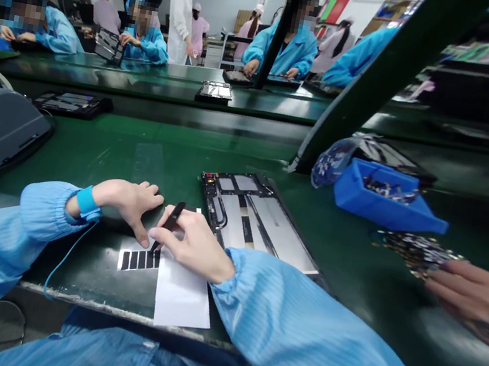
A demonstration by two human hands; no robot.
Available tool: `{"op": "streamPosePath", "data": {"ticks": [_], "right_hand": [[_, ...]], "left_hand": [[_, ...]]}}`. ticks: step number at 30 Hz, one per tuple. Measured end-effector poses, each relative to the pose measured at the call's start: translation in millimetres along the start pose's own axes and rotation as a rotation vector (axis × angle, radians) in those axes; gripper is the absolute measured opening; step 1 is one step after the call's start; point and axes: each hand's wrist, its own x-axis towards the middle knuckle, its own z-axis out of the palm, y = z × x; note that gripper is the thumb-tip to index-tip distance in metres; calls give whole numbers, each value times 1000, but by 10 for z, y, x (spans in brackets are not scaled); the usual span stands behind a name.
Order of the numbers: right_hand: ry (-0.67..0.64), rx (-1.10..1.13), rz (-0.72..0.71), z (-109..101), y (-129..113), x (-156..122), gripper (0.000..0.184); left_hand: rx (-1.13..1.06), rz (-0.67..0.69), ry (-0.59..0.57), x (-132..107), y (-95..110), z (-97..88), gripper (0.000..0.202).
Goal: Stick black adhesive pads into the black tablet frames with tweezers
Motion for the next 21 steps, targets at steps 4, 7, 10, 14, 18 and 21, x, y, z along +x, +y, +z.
{"op": "streamPosePath", "data": {"ticks": [4, 7, 10, 14, 18, 21], "right_hand": [[-3, 0, -6, 0, 6, 6, 18], [7, 12, 2, 6, 14, 8, 21], [-25, 51, 36, 13, 19, 16, 26], [102, 264, 99, -106, -56, 34, 32], [322, 229, 98, -467, -200, -4, 37], [362, 106, 145, -730, -181, -70, 41]], "left_hand": [[1, 10, -6, 6, -5, -6, 78], [-32, 10, 5, 11, -13, -6, 82], [-43, 5, 11, 18, -11, -5, 82], [-15, 17, -2, 28, -16, 1, 82], [-2, 9, 10, -6, -58, -3, 77], [-57, 55, 108, -35, -53, 2, 53]]}}
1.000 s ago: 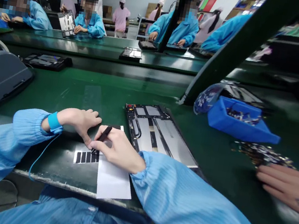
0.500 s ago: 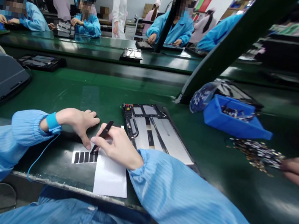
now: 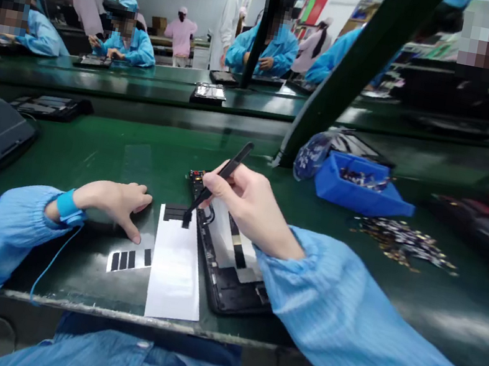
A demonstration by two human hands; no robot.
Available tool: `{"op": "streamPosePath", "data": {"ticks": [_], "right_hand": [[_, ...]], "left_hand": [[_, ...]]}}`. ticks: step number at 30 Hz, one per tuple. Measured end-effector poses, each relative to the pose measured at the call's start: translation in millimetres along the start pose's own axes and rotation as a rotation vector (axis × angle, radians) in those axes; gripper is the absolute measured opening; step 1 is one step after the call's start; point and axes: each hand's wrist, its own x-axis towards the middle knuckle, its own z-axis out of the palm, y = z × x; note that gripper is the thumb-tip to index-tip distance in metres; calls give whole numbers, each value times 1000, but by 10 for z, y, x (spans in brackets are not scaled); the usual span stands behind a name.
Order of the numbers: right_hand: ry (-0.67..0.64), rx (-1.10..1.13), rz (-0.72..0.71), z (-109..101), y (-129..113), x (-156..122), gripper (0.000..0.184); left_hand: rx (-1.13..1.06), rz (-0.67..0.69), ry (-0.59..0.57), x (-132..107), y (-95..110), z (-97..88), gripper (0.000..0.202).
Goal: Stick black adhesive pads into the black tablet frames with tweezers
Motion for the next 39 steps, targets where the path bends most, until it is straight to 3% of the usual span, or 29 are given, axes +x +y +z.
{"op": "streamPosePath", "data": {"ticks": [2, 5, 7, 8, 12, 16, 21, 32, 39], "right_hand": [[-39, -45, 38, -97, 105, 27, 45], [-165, -26, 125, -89, 359, 96, 49], [-219, 27, 194, -17, 521, 155, 47], [-230, 46, 221, 25, 586, 184, 45], [-207, 44, 248, 152, 711, 255, 35], [-142, 36, 240, 193, 692, 248, 29], [-75, 17, 267, 212, 659, 234, 26], [-71, -13, 281, 212, 610, 242, 24], [-82, -87, 236, 209, 630, 240, 22]], "left_hand": [[-134, 94, 173, 22, 67, 40, 36], [-394, 308, 541, 140, 253, 187, 8], [-512, 456, 698, 250, 365, 326, 16], [-543, 509, 722, 303, 401, 394, 22], [-645, 552, 708, 432, 401, 570, 34], [-666, 559, 741, 429, 365, 588, 36], [-511, 546, 818, 363, 409, 583, 25], [-216, 501, 893, 339, 410, 564, 28], [22, 458, 787, 264, 485, 550, 33]]}}
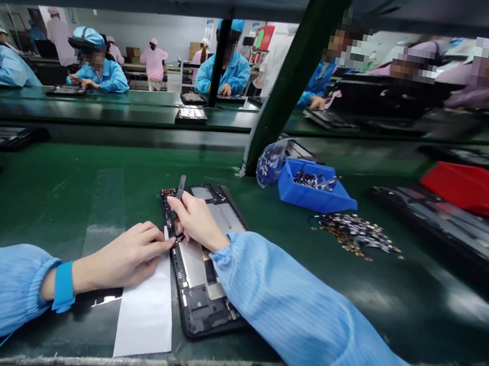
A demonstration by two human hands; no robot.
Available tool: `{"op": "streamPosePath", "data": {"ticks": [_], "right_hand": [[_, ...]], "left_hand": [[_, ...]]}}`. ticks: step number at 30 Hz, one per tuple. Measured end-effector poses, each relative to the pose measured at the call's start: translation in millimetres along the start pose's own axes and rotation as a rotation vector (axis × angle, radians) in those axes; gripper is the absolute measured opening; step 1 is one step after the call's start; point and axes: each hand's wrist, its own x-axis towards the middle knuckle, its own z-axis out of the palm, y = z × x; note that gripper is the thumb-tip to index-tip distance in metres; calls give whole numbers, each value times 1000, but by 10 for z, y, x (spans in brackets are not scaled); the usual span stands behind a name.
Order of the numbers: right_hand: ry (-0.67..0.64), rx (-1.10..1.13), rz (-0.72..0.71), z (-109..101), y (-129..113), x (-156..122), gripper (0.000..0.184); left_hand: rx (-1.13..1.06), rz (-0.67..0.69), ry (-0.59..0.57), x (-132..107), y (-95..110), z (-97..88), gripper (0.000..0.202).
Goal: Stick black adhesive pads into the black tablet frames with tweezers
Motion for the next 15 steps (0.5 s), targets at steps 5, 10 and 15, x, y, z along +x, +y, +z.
{"op": "streamPosePath", "data": {"ticks": [5, 10, 15], "right_hand": [[19, -32, -63, 14, 4, -13, 19], [16, 68, -31, 19, 33, -5, 16], [10, 137, -40, 20, 85, 15, 22]], "left_hand": [[215, -20, -89, 8, 80, -6, 40], [222, -36, -116, 46, 70, -19, 40], [163, 97, -171, 48, 123, -91, 33]]}}
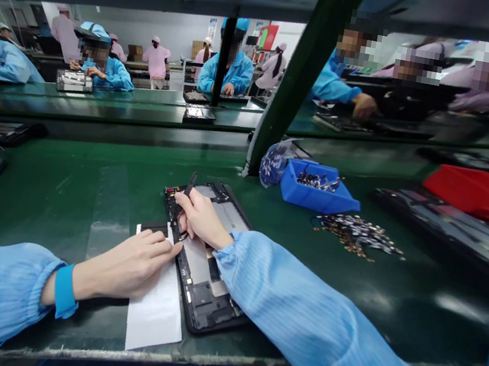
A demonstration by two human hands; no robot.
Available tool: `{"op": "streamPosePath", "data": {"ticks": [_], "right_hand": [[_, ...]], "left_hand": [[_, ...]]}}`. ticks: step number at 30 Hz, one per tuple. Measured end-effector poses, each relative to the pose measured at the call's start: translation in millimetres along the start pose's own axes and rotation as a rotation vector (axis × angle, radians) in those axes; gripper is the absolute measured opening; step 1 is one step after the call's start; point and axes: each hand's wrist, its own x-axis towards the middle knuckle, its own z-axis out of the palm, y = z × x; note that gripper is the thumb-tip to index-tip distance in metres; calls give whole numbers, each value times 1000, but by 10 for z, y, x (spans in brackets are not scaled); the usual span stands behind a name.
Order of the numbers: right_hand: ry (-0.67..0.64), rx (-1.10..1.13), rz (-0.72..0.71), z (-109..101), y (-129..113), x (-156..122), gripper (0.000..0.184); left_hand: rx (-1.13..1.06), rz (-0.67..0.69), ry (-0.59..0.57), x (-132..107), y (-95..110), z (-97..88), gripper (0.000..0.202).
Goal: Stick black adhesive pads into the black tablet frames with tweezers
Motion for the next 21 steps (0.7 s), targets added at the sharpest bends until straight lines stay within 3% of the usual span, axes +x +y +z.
{"op": "streamPosePath", "data": {"ticks": [4, 8, 15, 21], "right_hand": [[-12, 37, -8, -6, 25, 10, 27], [-24, 62, 14, -14, 16, 13, 29], [-30, 94, 25, -16, 24, 16, 34], [16, 33, 24, -31, 40, 45, 37]], "left_hand": [[11, -17, 34, -37, 36, 16, 37], [-8, -126, 74, -44, 27, 113, 47], [-427, -195, 88, -33, 131, 179, 58], [-499, -76, 14, -104, 202, 36, 52]]}}
